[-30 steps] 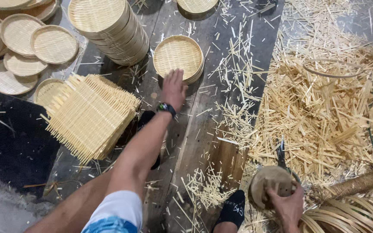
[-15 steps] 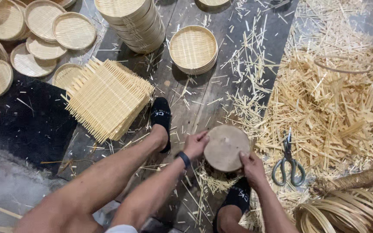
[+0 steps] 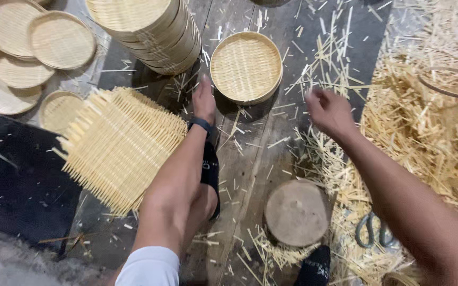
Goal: The person sits on the floor and repeatedly trims the edges of woven bamboo mats using shears and a circular wooden template. They place the template on the mat, cut around it, remove the excess, and stack the finished circular trays.
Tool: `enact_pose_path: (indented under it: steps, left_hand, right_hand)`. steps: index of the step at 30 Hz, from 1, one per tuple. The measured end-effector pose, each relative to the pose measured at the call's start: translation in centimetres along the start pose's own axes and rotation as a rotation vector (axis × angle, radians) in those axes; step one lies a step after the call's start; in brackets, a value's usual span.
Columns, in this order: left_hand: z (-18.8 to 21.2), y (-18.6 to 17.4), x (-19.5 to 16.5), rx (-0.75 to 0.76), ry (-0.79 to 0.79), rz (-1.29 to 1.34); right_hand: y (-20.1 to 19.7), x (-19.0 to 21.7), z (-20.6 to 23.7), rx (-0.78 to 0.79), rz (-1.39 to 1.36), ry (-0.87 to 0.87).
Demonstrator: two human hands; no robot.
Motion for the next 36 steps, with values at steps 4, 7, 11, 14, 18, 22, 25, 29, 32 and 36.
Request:
enact_pose_path:
  steps: [4, 7, 11, 14, 18, 22, 25, 29, 32, 36]
  left_hand:
    - [-1.7, 1.1, 0.9, -0.105, -0.047, -0.125]
    - [-2.2, 2.2, 1.1, -0.089, 0.01, -0.108]
    - [-2.9, 2.7, 0.9, -0.197, 0.103, -0.349]
    - [-3.3, 2.7, 0.9, -0.236, 0.05, -0.428]
    - [-2.9, 2.8, 0.4, -0.312, 0.09, -0.445]
    - [-2.3, 2.7, 0.7, -0.323, -0.015, -0.462]
    - [-2.4, 2.6, 0.7, -0.291, -0.01, -0.431]
    - [-2.9, 2.7, 0.5, -0.271, 0.076, -0.466]
    - [-2.5, 2.7, -0.5, -0.157, 0.145, -0.48]
    - [0.6, 0.3, -3.6, -0.13, 0.215, -0.717]
  right_hand:
    - [6.6, -1.5, -8.3, -0.228, -0.071, -0.052]
    - [9.2, -2.2, -10.4, -0.252, 0.016, -0.057]
    - [10.0, -3.3, -10.1, -0.302, 0.042, -0.091]
    - [10.3, -3.3, -9.2, -0.321, 0.003, -0.084]
    - [11.1, -2.9, -8.6, -0.342, -0.055, 0.028]
    - [11.5, -2.7, -8.5, -0.385, -0.079, 0.029]
    - [11.8, -3.4, -8.5, -0.376, -0.158, 0.074]
    - [11.8, -3.7, -8.7, -0.33, -0.261, 0.039]
    - [10.6, -3.1, -8.2, -0.258, -0.324, -0.052]
    - [4.7, -1.3, -4.6, -0.123, -0.136, 0.098]
Point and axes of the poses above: each hand's wrist, its own z-axis away from the middle knuckle, its own y-axis out of the palm, x = y × z, the point moved 4 cm from there along -z, towards the middle knuckle, and after that the axes turned 15 degrees about -y, right-handed, at the moved point
